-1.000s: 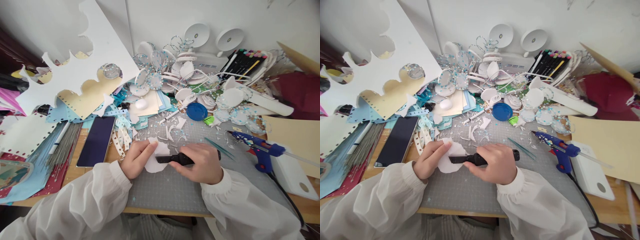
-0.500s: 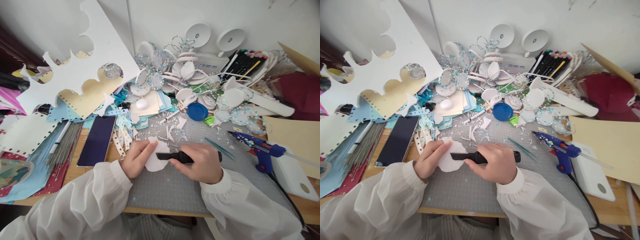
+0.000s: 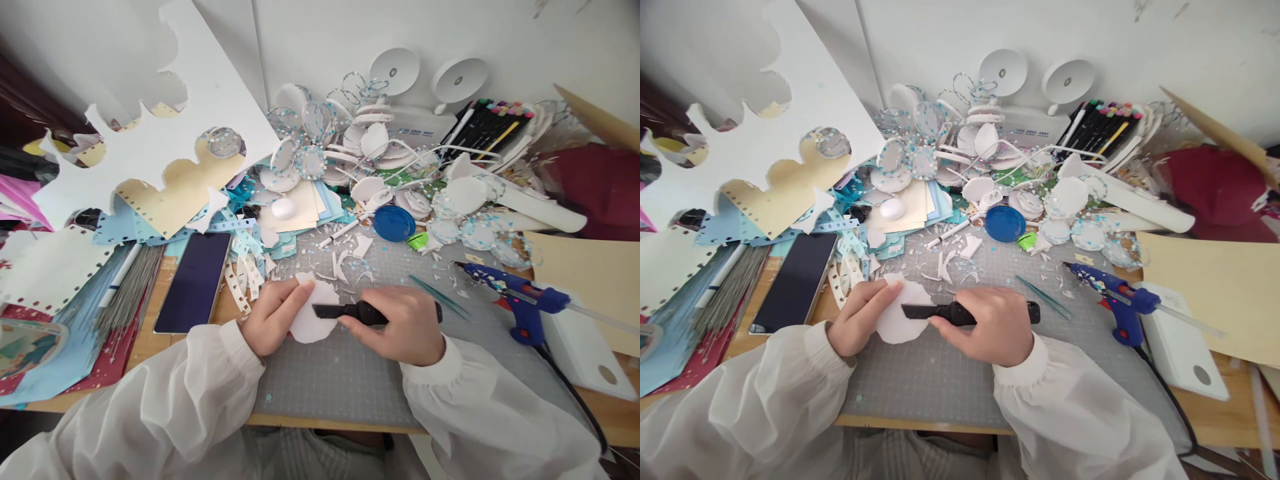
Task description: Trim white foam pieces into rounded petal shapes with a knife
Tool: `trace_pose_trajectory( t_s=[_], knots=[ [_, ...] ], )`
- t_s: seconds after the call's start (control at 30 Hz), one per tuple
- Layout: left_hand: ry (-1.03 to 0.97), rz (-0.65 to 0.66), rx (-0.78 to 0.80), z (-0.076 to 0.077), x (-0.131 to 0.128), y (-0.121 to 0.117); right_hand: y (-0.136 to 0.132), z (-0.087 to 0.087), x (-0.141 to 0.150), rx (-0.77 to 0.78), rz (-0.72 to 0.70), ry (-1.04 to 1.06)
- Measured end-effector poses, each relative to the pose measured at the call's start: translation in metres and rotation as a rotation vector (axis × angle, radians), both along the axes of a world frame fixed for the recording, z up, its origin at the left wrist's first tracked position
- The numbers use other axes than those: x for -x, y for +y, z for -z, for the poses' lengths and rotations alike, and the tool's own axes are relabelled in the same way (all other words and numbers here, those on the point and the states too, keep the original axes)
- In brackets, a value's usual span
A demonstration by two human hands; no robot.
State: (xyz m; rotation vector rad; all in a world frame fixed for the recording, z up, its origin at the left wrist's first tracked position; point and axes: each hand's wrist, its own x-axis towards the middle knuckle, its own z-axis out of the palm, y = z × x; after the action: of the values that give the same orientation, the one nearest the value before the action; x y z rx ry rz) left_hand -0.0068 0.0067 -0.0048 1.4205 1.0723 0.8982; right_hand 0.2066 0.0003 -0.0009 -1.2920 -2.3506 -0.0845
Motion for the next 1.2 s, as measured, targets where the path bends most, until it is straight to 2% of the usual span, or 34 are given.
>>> trace_pose_trajectory(
  t_s=[0.5, 0.73, 0.9, 1.2],
  knots=[
    [0.043, -0.018, -0.007, -0.0003, 0.0008, 0.0009, 0.0000, -0.0004, -0.0016, 0.034, -0.012, 0.016],
    [0.036, -0.034, -0.007, -0.0001, 0.0003, 0.0012, 0.0000, 0.0018, -0.0026, 0.054, -0.023, 0.092],
    [-0.005, -0.083, 0.025, 0.0044, 0.0000, 0.0018, 0.0018, 0.0035, -0.0012, -0.016, 0.041, 0.120],
    [0.020, -0.079, -0.047, 0.0039, 0.0000, -0.0008, 0.0014, 0.0025, 0.0005, -0.064, 0.056, 0.075]
  ],
)
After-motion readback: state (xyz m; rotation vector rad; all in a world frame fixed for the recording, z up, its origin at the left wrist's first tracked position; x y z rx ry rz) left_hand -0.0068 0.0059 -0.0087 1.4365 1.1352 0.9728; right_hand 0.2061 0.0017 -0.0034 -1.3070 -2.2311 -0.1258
